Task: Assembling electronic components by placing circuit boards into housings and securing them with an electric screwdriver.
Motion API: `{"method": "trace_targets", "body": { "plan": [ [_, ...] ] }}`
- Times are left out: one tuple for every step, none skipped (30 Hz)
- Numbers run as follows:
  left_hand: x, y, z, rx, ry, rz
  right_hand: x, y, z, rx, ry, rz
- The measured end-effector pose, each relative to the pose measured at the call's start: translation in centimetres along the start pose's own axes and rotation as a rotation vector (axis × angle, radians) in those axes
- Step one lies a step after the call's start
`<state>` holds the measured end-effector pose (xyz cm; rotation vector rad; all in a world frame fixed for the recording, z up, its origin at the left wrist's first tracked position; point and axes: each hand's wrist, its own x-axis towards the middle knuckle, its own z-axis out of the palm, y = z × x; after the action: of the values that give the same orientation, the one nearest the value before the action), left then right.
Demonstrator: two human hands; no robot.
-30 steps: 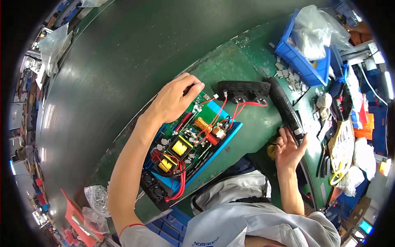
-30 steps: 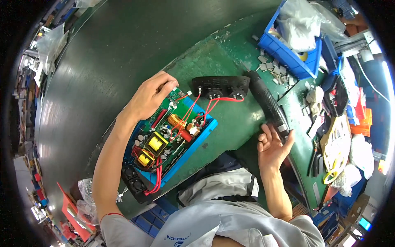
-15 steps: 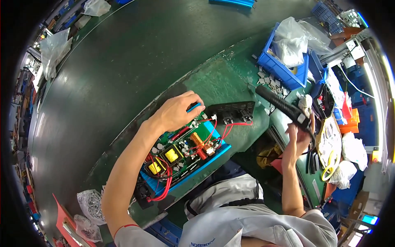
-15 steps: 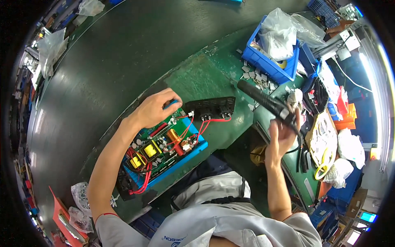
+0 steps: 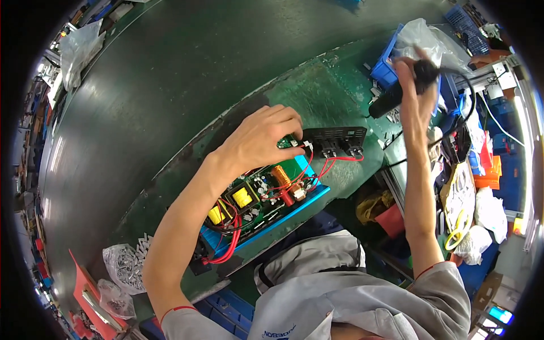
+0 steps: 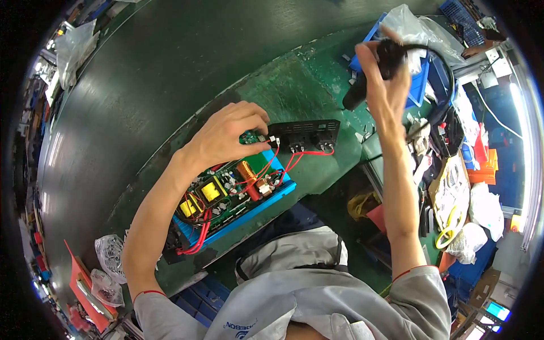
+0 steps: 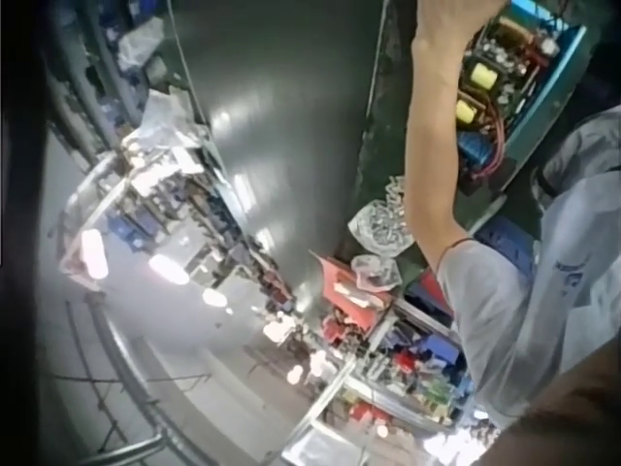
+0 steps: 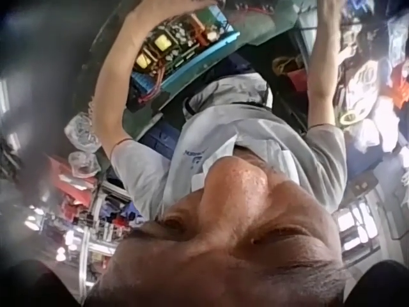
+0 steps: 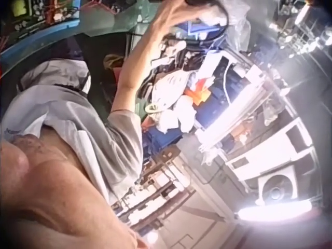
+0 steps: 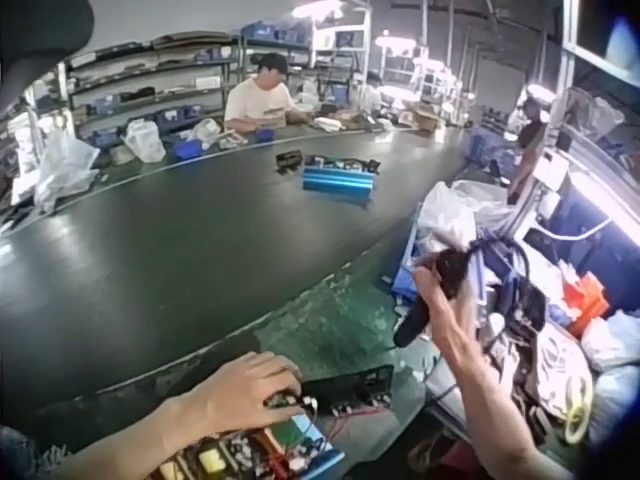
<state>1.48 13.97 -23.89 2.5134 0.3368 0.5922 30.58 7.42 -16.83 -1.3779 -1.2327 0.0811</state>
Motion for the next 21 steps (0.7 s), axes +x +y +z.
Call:
{"method": "trace_targets", "body": {
  "plan": [
    [0.0, -0.1, 0.2, -0.006, -0.004, 0.003, -0.1, 1.0, 0.7, 0.119, 0.007, 0.080],
    [0.0, -0.2, 0.5, 0.001, 0.010, 0.015, -0.6, 1.3, 1.1, 0.173, -0.048, 0.229],
    [-0.1, -0.2, 0.8, 0.008, 0.024, 0.028, -0.6, 1.8, 1.3, 0.172, -0.052, 0.236],
    [-0.1, -0.3, 1.0, 0.002, 0.022, 0.023, -0.5, 2.4, 1.6, 0.154, -0.074, 0.188],
    [0.1, -0.4, 1.1, -0.020, 0.033, 0.001, -0.6, 2.6, 2.0, 0.137, -0.097, 0.141],
    [0.1, -0.4, 1.2, -0.043, 0.044, -0.020, -0.7, 2.6, 2.1, 0.038, -0.153, 0.130],
    [-0.1, -0.3, 1.2, -0.049, 0.041, -0.026, -1.0, 2.3, 2.3, 0.037, -0.158, 0.137],
    [-0.3, 0.0, 1.1, -0.040, 0.055, -0.085, -1.3, 2.2, 2.4, 0.209, -0.169, 0.122],
    [-0.3, 0.3, 1.2, -0.037, 0.069, -0.147, -1.7, 1.7, 2.4, 0.378, -0.181, 0.112],
    [-0.2, 0.4, 1.1, -0.048, 0.068, -0.156, -1.5, 0.7, 2.0, 0.366, -0.240, 0.134],
    [0.1, 0.3, 1.1, -0.058, 0.057, -0.163, -1.7, -1.0, 1.7, 0.415, -0.246, 0.116],
    [0.2, 0.3, 1.2, -0.067, 0.044, -0.176, -2.2, -2.4, 1.9, 0.469, -0.254, 0.102],
    [0.3, 0.1, 1.4, -0.067, 0.055, -0.161, -2.4, -3.3, 1.5, 0.530, -0.308, 0.085],
    [0.4, 0.4, 1.2, -0.084, 0.046, -0.162, -2.6, -3.6, 1.4, 0.598, -0.363, 0.071],
    [0.6, 0.9, 0.8, -0.133, 0.047, -0.270, -3.0, -4.0, 2.1, 0.776, -0.359, -0.013],
    [0.7, 1.1, 0.8, -0.181, 0.047, -0.377, -3.3, -4.3, 2.8, 0.951, -0.352, -0.100],
    [0.3, 0.8, 1.0, -0.176, 0.089, -0.366, -3.4, -4.5, 3.2, 0.947, -0.353, -0.086],
    [0.0, 0.3, 1.3, -0.187, 0.085, -0.373, -3.4, -4.7, 3.5, 0.915, -0.486, -0.096],
    [-0.1, -0.2, 1.4, -0.232, 0.085, -0.360, -3.3, -4.9, 3.9, 0.883, -0.621, -0.106],
    [-0.4, -0.6, 1.3, -0.276, 0.088, -0.347, -3.7, -6.1, 4.6, 0.881, -0.628, -0.095],
    [-0.4, -0.9, 1.2, -0.392, 0.070, -0.421, -4.3, -7.4, 5.3, 0.728, -0.585, 0.045]
  ]
}}
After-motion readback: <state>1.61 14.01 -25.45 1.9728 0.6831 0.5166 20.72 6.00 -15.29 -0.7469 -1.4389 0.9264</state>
